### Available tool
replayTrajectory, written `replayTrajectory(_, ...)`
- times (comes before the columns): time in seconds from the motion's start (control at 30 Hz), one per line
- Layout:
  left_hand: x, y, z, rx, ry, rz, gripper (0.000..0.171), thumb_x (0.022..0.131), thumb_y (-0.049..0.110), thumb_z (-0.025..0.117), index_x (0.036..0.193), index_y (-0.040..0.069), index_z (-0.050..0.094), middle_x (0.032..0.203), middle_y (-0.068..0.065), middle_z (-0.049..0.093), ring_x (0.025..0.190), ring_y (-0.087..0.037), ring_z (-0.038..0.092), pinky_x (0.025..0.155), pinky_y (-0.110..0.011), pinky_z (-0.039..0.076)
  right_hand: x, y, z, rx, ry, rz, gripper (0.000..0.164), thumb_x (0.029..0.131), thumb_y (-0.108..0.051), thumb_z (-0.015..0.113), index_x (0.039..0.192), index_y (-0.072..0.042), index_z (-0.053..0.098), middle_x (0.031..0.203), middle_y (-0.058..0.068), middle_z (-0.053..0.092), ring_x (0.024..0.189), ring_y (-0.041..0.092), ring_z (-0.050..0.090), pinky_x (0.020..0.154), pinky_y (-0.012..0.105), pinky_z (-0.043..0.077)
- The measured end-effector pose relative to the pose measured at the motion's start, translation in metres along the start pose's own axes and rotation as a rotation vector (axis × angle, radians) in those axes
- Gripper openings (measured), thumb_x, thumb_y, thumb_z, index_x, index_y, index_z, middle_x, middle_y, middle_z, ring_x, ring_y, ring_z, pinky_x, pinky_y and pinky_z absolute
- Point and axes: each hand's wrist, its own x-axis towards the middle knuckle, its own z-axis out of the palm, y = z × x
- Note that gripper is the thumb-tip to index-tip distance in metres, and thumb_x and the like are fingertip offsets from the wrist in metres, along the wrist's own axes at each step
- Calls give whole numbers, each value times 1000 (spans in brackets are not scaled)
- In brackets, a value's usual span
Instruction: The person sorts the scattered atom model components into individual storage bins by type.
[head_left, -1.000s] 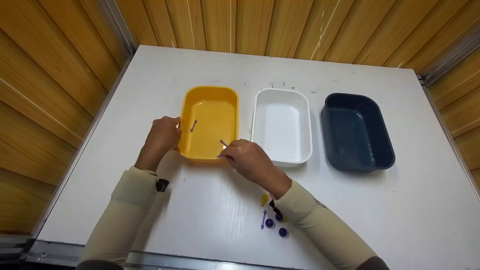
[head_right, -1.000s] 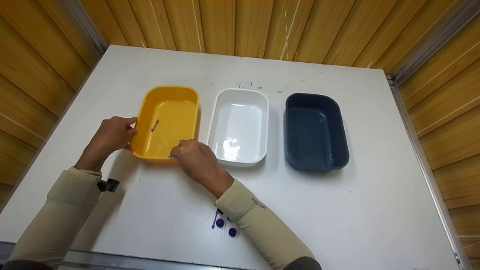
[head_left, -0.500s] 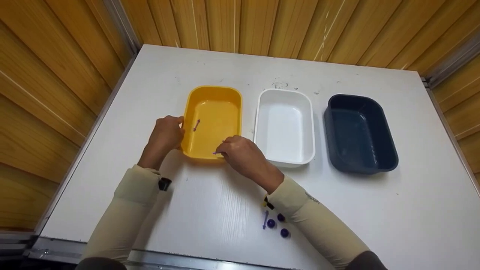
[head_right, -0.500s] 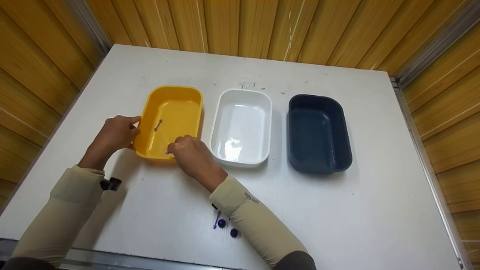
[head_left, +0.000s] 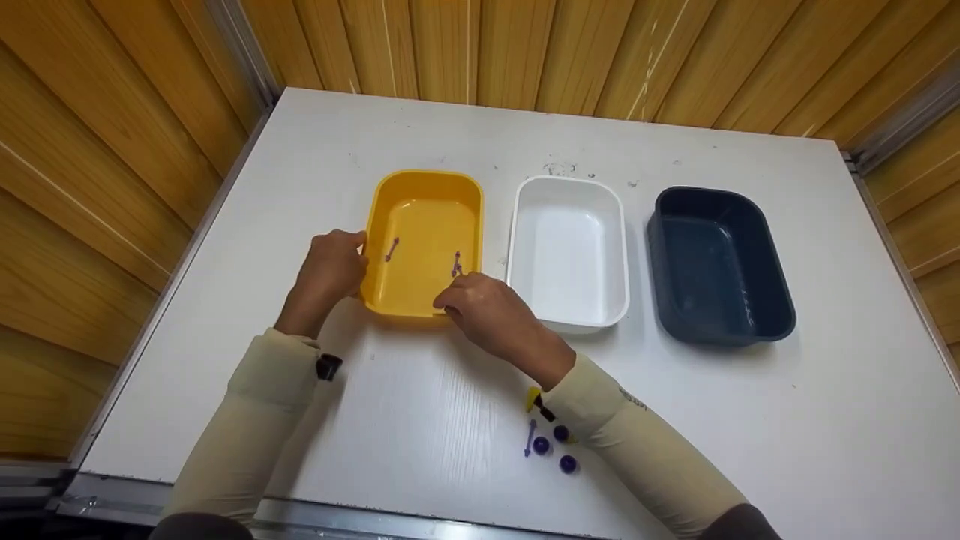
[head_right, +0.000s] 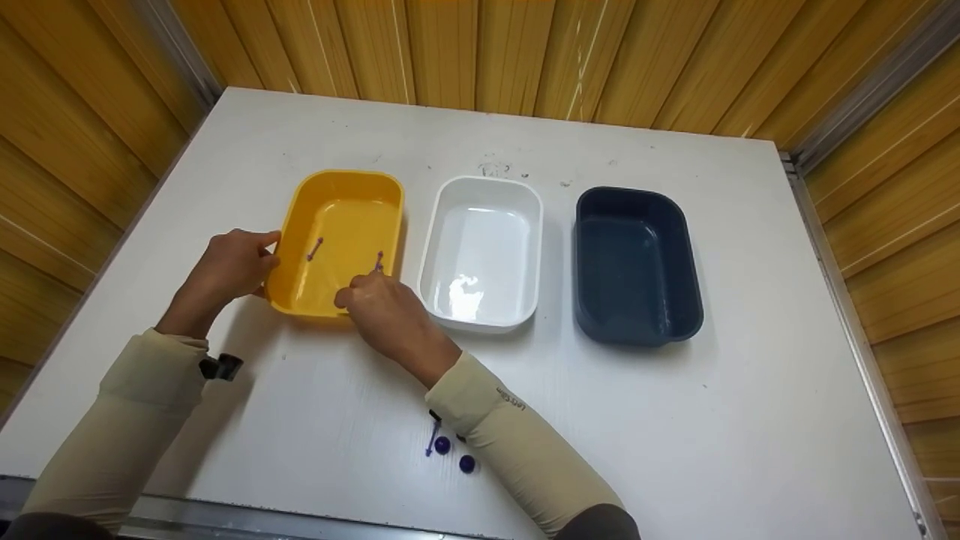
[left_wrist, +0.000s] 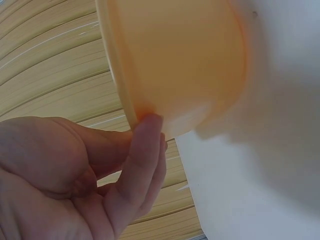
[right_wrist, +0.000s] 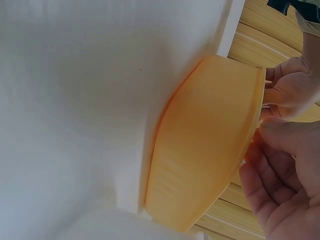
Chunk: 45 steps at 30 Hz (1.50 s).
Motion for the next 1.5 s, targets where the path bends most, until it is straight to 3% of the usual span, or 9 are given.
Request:
replayTrajectory(0.23, 0, 1, -1, -10, -20, -39, 44, 98, 10, 49, 142, 9, 47, 121, -15, 60, 79, -23, 63, 59, -23, 54, -14, 3, -9, 2, 38, -68, 12, 88, -7, 66, 91, -12, 76, 87, -1, 73, 81, 14, 66, 75, 24, 55)
replayTrajectory(0.37, 0, 3, 0, -25, -36, -51, 45, 98, 10, 49, 142, 9, 46, 120, -15, 61, 78, -23, 63, 60, -23, 55, -30, 4, -15, 29, 8, -72, 14, 87, -6, 66, 93, -13, 76, 88, -2, 73, 83, 14, 67, 77, 24, 56)
replayTrajectory(0.57, -3, 4, 2, -40, -53, -88, 45, 98, 9, 50, 142, 10, 46, 113, -15, 61, 77, -23, 61, 60, -23, 54, -58, 8, -23, 71, -105, -91, 15, 85, -3, 67, 94, -13, 75, 88, -3, 73, 81, 12, 66, 74, 23, 55)
replayTrajectory(0.8, 0, 11, -1, -86, -62, -129, 50, 99, 12, 50, 147, 15, 38, 122, -12, 59, 79, -22, 62, 61, -22, 55, -84, 17, -39, 95, -295, -60, 15, 84, -9, 71, 96, -16, 75, 90, -5, 72, 82, 8, 64, 74, 23, 54)
replayTrajectory(1.1, 2, 10, -3, -29, -14, -26, 34, 97, 9, 51, 130, 9, 57, 103, -14, 64, 77, -22, 65, 59, -25, 56, -105, 24, -42, 145, -458, -83, 14, 83, -9, 71, 95, -16, 75, 88, -6, 72, 82, 7, 61, 75, 23, 52)
replayTrajectory(1.5, 0, 8, -2, -46, -64, -122, 43, 98, 12, 50, 141, 11, 48, 103, -13, 61, 77, -21, 62, 61, -23, 54, -116, 25, -27, 164, -558, -159, 14, 81, -6, 72, 91, -15, 76, 89, -7, 72, 86, 7, 61, 79, 21, 51)
